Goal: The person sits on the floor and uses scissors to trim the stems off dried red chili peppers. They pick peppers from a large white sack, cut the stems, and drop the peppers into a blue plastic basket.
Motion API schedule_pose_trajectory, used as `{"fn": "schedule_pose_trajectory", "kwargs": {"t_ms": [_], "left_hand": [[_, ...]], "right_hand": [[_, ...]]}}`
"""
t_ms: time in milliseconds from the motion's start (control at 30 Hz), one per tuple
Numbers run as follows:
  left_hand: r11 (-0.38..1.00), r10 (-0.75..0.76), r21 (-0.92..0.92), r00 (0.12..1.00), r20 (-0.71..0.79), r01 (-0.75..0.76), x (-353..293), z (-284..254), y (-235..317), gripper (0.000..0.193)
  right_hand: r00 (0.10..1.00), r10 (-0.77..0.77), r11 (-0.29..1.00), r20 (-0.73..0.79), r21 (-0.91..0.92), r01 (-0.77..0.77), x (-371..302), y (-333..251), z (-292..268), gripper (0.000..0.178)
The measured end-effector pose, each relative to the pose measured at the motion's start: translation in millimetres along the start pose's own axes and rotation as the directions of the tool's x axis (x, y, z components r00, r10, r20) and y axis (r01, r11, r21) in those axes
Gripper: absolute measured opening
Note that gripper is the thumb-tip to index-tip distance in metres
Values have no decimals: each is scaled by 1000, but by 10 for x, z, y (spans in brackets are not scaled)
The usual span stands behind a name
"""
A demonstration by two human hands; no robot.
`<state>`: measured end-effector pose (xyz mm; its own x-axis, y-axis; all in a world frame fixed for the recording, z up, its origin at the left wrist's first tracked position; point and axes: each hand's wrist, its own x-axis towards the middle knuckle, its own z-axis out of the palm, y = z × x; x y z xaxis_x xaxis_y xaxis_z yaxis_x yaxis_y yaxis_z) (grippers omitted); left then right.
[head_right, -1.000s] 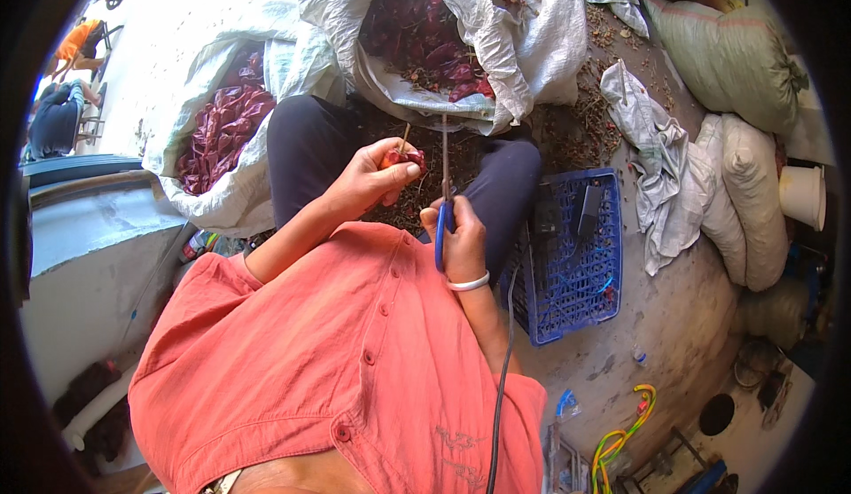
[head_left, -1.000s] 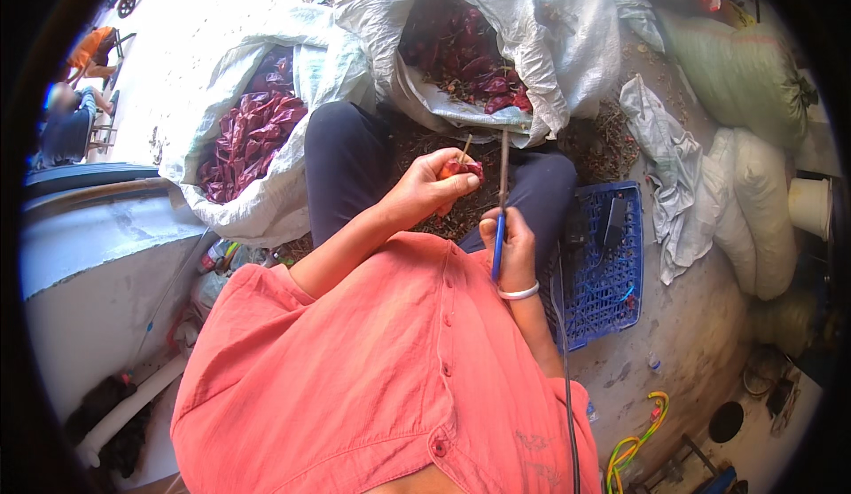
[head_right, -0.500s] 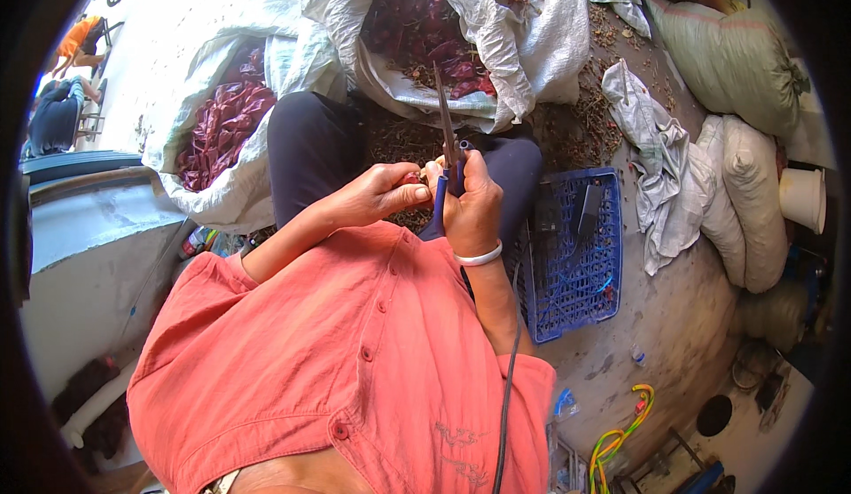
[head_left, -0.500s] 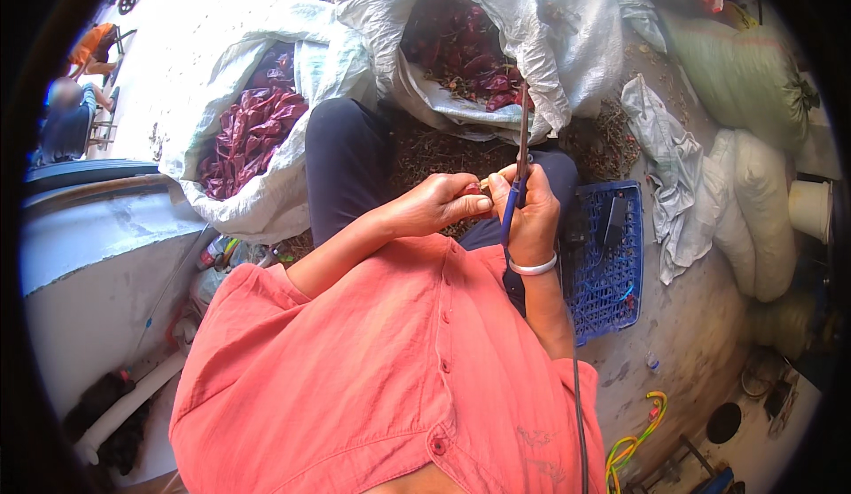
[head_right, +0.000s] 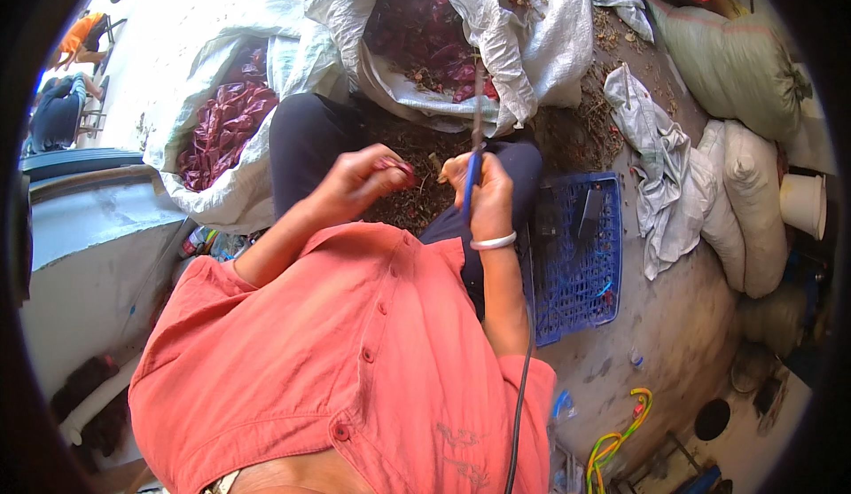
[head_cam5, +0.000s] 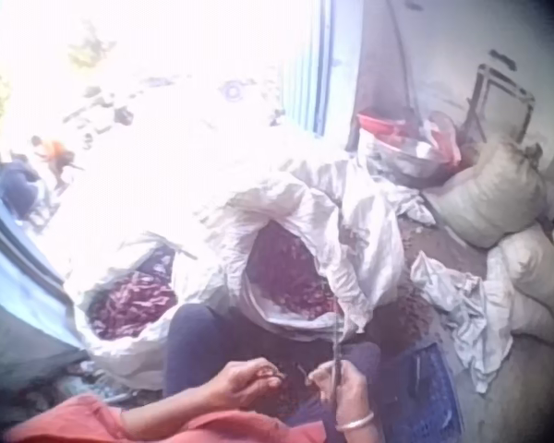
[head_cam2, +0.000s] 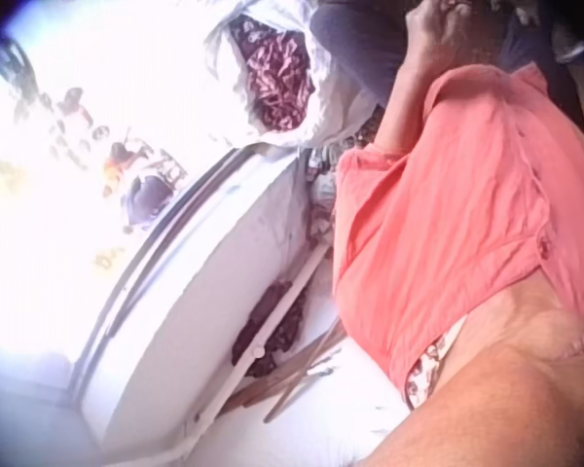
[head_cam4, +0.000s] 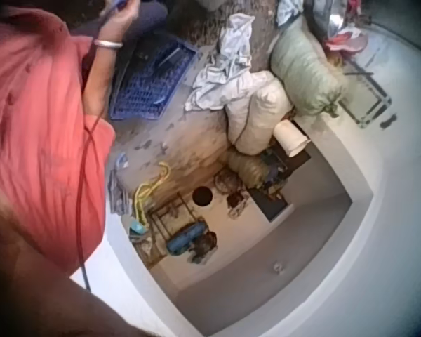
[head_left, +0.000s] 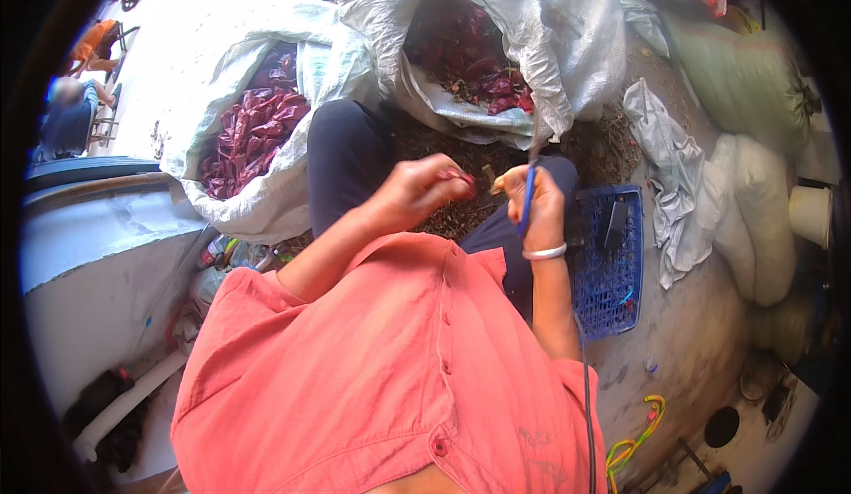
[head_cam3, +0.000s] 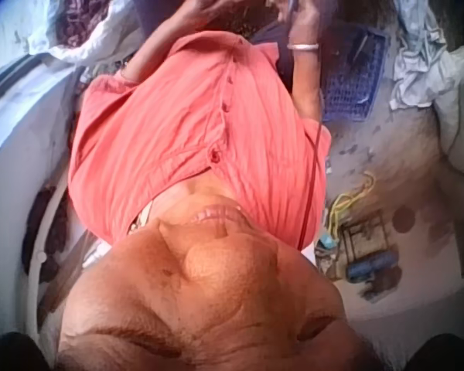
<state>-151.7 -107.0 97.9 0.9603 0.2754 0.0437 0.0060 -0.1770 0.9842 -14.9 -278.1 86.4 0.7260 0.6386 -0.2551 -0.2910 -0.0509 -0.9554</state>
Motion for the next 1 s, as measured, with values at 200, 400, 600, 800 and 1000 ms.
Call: {"fn": "schedule_pose_trajectory", "kwargs": {"t_ms": [200,400,600,800,1000], "left_hand": [[752,202,621,820,-536,220,-382,-1565,-248,15],[465,189,782,817,-545,414,-378,-2019,-324,32],[794,-18,573,950,-311,203,921,-895,-953,24],[454,-418,775,873,-251,440,1981,-257,-1642,57],[345,-480,828,841,-250,443,2247,25,-1991,55]], "right_hand": [[997,77,996,15,48,-77,-153,479,-86,21],[984,164,971,74,162,-175,-66,619,-114,32],[979,187,963,86,181,-200,-58,667,-70,31],[964,266,948,-7,183,-260,-174,687,-116,19],[959,276,954,-64,143,-265,-114,721,-169,12]]}}
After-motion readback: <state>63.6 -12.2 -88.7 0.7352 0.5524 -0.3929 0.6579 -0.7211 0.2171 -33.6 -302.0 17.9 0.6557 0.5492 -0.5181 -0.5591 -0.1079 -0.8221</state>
